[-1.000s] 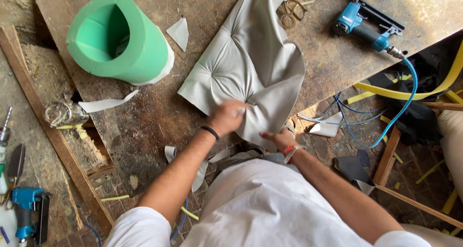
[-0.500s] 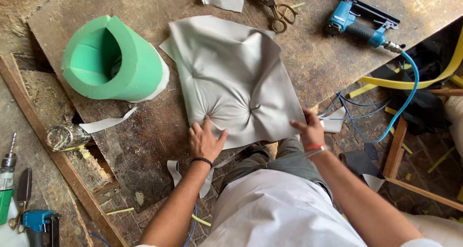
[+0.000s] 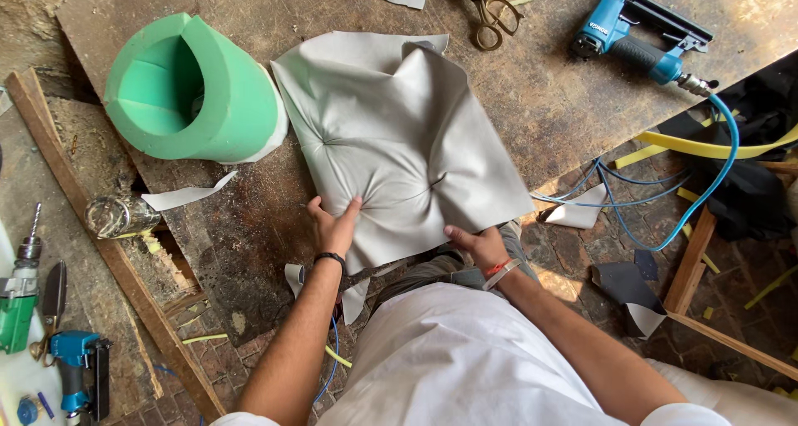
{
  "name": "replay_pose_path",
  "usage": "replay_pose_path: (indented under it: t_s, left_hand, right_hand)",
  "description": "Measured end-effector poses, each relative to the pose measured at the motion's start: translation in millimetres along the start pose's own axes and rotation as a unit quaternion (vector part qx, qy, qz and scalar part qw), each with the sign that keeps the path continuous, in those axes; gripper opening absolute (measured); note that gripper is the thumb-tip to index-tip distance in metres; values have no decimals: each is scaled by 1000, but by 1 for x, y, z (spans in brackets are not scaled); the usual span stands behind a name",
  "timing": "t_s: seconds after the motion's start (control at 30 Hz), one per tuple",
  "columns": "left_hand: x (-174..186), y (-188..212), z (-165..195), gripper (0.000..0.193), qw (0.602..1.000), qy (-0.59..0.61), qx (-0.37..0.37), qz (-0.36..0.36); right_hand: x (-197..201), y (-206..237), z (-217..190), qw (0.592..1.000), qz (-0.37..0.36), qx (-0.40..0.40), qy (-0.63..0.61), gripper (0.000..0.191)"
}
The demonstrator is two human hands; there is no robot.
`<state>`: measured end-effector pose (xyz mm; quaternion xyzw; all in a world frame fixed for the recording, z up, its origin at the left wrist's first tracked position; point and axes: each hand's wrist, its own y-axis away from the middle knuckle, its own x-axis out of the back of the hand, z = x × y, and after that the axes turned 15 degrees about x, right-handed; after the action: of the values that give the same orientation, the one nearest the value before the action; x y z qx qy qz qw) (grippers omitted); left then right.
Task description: The person staples light-colored fabric onto a wooden board with foam, repeatedly folding and securing edges while creating tufted indentations. They use a pneumatic staple gun and scissors to trim excess fabric, adjusting the material to maintain tension and shape.
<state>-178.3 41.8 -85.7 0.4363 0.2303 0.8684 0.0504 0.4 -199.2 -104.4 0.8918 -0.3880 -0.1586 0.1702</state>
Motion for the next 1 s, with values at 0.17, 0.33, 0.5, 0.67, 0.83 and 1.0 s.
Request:
replay_pose_path:
  t_s: [0.17, 0.33, 0.5, 0.67, 0.83, 1.0]
  left_hand:
    - [-8, 13, 12, 58, 945, 67, 139, -287]
    - [-24, 65, 4, 55, 893, -26, 188, -408]
    - [-49, 99, 26, 23, 897, -234, -229, -297]
    - [-128, 105, 100, 14, 773, -6, -533, -344]
    - [-175, 107, 124, 18, 764, -70, -572, -291]
    - [-173, 105, 116, 23, 745, -86, -610, -256]
  right_hand:
    - [31, -28, -29, 993, 107, 29, 27, 32]
    - [81, -36, -26, 986, 153, 41, 42, 25]
    - [104, -17, -17, 984, 141, 13, 106, 30]
    - [95, -23, -26, 975, 162, 107, 106, 37]
    - [95, -35, -25, 977, 202, 55, 45, 31]
    - [99, -32, -22, 978, 193, 61, -58, 21]
